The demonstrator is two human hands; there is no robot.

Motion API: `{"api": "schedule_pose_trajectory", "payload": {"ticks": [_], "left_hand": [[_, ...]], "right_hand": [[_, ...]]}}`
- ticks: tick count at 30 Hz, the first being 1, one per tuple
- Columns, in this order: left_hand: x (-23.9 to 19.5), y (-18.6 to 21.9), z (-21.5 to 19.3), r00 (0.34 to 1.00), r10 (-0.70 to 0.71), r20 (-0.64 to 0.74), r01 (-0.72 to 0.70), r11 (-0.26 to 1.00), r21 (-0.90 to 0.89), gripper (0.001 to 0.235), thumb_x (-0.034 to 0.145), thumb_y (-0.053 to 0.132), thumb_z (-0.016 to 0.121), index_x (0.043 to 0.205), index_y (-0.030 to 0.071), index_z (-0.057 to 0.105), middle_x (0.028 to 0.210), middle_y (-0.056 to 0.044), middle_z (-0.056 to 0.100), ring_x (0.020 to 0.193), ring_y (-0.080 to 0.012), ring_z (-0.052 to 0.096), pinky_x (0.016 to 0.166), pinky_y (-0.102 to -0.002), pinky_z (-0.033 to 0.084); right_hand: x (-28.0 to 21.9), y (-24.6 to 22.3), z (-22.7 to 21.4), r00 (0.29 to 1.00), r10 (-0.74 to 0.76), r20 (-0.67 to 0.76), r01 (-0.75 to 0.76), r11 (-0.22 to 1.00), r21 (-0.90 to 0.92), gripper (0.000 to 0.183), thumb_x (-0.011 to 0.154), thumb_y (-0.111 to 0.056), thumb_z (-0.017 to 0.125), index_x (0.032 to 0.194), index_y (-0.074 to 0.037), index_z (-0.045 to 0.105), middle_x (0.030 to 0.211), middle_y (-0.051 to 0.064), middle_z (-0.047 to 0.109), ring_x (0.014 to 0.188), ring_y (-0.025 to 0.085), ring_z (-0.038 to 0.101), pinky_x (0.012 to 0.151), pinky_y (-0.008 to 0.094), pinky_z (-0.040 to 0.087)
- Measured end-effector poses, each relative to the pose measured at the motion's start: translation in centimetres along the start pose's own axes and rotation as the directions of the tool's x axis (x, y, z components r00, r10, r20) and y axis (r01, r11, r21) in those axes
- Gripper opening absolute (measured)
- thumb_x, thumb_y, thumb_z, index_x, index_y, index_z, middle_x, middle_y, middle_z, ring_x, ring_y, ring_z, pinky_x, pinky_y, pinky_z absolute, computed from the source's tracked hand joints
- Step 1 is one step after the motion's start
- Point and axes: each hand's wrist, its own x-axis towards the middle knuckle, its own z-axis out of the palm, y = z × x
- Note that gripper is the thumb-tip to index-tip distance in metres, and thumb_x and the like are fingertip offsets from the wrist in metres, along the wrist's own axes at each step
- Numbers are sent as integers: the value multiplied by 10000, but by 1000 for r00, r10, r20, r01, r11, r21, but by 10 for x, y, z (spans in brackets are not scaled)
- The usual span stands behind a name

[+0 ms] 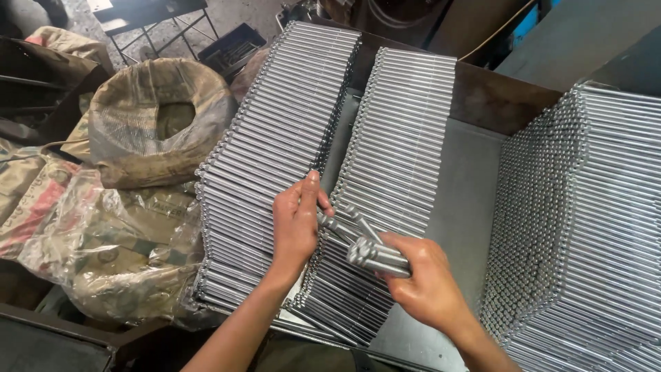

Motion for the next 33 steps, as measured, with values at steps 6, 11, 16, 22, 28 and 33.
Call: {"api": "schedule_pose_trajectory", "payload": {"ticks": [6,11,16,22,28,33], "left_hand": [[3,8,0,996,74,54,-77,995,66,582,1025,468,429,635,119,683,675,-20,754,682,-147,687,910,-380,505],[22,19,-18,987,92,-132,-86,995,45,506,1062,392,385,704,138,636,717,-81,748,691,-187,726,1152,-557,413],[18,23,-22,993,102,-66,-110,985,-133,546,1072,407,468,740,8,636,830,-196,765,299,-112,460,224,-228,325],[-3,14,-3,978,-195,70,206,939,-274,559,1011,428,504,662,16,647,609,-157,665,281,-122,373,244,-197,314],[-7,-1,8,996,77,-33,-78,996,-44,543,1036,445,446,645,129,653,645,-8,682,670,-132,654,1087,-452,480],[-4,-4,2,999,21,-33,-20,1000,23,532,1030,451,437,671,122,651,679,-25,706,681,-158,646,909,-434,453]], "right_hand": [[10,-7,-2,992,-130,5,130,986,-103,270,619,-53,489,732,-161,709,659,-40,753,587,148,654,584,314,472],[24,18,-10,992,-103,-69,52,850,-524,764,530,-76,522,1223,-313,741,1177,-90,785,1059,216,717,705,439,549],[37,33,-21,940,-327,-93,89,500,-862,605,634,-160,830,1211,-282,698,1055,-68,712,1023,178,675,851,337,579],[9,-8,-7,994,75,74,-57,973,-225,296,706,-105,657,949,-205,795,764,-66,836,656,102,722,632,299,520],[-10,3,7,982,-25,-187,-87,822,-564,535,570,-127,567,1060,-303,689,657,-39,698,607,283,639,567,457,460],[-13,2,22,964,-175,-200,42,843,-536,657,497,-82,580,1125,-239,690,748,-48,705,628,230,623,515,415,433]]}}
